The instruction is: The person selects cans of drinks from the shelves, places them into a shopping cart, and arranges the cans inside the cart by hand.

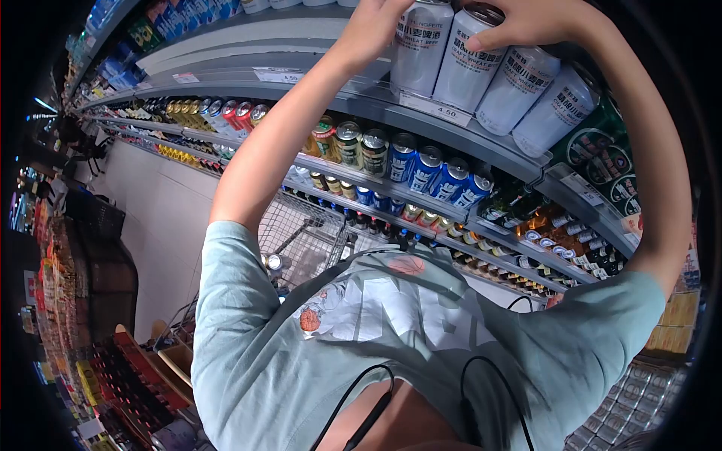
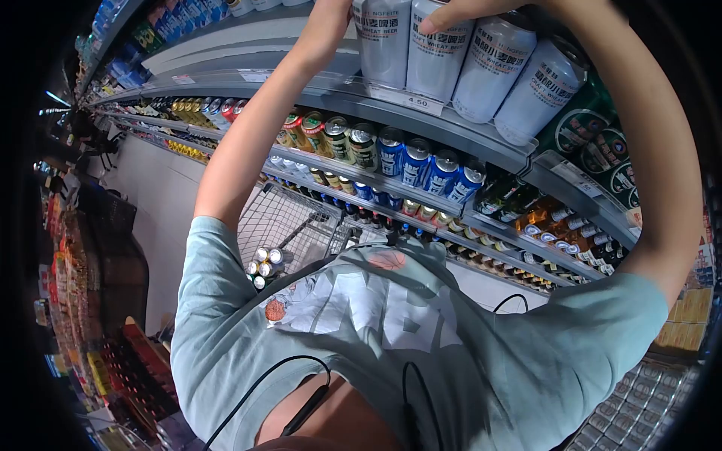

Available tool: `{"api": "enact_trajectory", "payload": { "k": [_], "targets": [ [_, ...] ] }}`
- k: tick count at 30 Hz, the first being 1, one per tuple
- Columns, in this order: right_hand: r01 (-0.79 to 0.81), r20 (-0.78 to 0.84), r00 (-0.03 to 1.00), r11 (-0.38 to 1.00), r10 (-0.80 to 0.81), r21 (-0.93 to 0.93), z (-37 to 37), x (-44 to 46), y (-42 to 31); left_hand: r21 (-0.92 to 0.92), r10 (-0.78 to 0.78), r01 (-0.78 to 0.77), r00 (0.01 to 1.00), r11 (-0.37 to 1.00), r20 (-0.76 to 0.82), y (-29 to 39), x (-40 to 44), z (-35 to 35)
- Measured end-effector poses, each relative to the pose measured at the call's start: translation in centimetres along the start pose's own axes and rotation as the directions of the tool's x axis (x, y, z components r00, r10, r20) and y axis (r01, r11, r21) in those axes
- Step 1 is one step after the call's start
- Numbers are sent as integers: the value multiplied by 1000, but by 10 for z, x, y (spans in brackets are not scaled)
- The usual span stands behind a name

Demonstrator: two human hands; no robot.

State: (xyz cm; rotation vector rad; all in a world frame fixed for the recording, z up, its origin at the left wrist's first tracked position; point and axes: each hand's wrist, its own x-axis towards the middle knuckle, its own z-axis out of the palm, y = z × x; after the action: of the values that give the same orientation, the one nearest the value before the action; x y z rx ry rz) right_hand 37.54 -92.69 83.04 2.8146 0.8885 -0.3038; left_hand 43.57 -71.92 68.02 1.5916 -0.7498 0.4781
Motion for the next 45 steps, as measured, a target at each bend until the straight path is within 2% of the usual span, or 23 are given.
{"api": "enact_trajectory", "payload": {
  "k": [1, 3, 7, 9, 10, 11, 14, 16, 18, 19, 20, 22, 24, 25, 27, 30, 32, 34, 35, 36, 39, 43, 45],
  "targets": [
    [11, -22, 1000, 1000, -12, -11, 3, 2, 4, -216, 6, -8, 1000, 976, -10, -6, 3, -7],
    [85, -7, 996, 995, -85, 50, 5, -8, -6, -343, 53, -83, 994, 936, -98, -7, 0, -33],
    [-78, -168, 984, 995, 66, -64, -2, -51, -71, -222, 93, -174, 939, 959, -332, 12, -65, -90],
    [-171, -345, 935, 952, 76, -256, 4, -64, -99, 54, 172, -163, 922, 985, -346, 19, -125, -105],
    [-221, -411, 908, 924, 78, -313, 8, -67, -109, 136, 87, -50, 956, 989, -281, 25, -161, -119],
    [-277, -474, 877, 891, 80, -361, 12, -70, -119, 126, -16, 61, 943, 990, -331, 24, -195, -128],
    [75, -527, 806, 931, -268, -358, 25, -72, -95, 144, -268, 368, 847, 918, -459, -15, -324, -164],
    [329, -498, 738, 887, -455, -323, 29, -70, -116, 278, -419, 639, 714, 717, -561, -14, -422, -172],
    [573, -307, 755, 811, -579, -118, 43, -81, -171, 353, -514, 778, 614, 519, -599, -26, -544, -178],
    [659, -224, 731, 752, -645, -16, 52, -84, -198, 331, -576, 859, 509, 390, -640, -29, -609, -174],
    [690, -102, 724, 713, -682, 123, 63, -84, -214, 427, -598, 866, 492, 261, -632, -20, -663, -168],
    [789, -91, 596, 560, -798, 253, 100, -72, -241, 464, -689, 884, 371, 57, -623, 19, -732, -145],
    [777, 53, 547, 530, -835, 340, 140, -46, -267, 448, -771, 888, 211, -106, -601, 48, -780, -122],
    [679, 199, 615, 641, -763, 357, 153, -33, -286, 443, -802, 885, 158, -145, -577, 60, -794, -113],
    [667, 165, 654, 666, -738, 335, 210, 4, -307, 326, -871, 925, -12, -196, -492, 65, -822, -102],
    [551, 197, 738, 745, -645, 376, 329, 62, -328, 102, -893, 983, -90, -150, -441, 54, -845, -96],
    [268, 252, 801, 701, -543, 661, 441, 98, -333, 339, -917, 936, 50, -95, -397, 80, -805, -89],
    [-347, 581, 786, 626, -212, 698, 505, 99, -353, 345, -921, 933, 45, -99, -387, 88, -791, -75],
    [-527, 673, 721, 498, -168, 689, 539, 102, -359, 376, -926, 922, 55, -97, -372, 89, -788, -75],
    [-700, 740, 662, 253, -119, 667, 577, 104, -362, 397, -896, 912, 85, -106, -435, 80, -798, -70],
    [-806, 797, 590, -154, -129, 572, 640, 109, -390, 384, -889, 911, 45, -151, -456, 73, -805, -69],
    [-704, 657, 708, -190, -258, 684, 635, 128, -429, 346, -890, 928, 34, -142, -455, 74, -807, -72],
    [-771, 762, 625, 20, -172, 637, 627, 147, -445, 328, -892, 932, 11, -154, -451, 74, -804, -79]
  ]
}}
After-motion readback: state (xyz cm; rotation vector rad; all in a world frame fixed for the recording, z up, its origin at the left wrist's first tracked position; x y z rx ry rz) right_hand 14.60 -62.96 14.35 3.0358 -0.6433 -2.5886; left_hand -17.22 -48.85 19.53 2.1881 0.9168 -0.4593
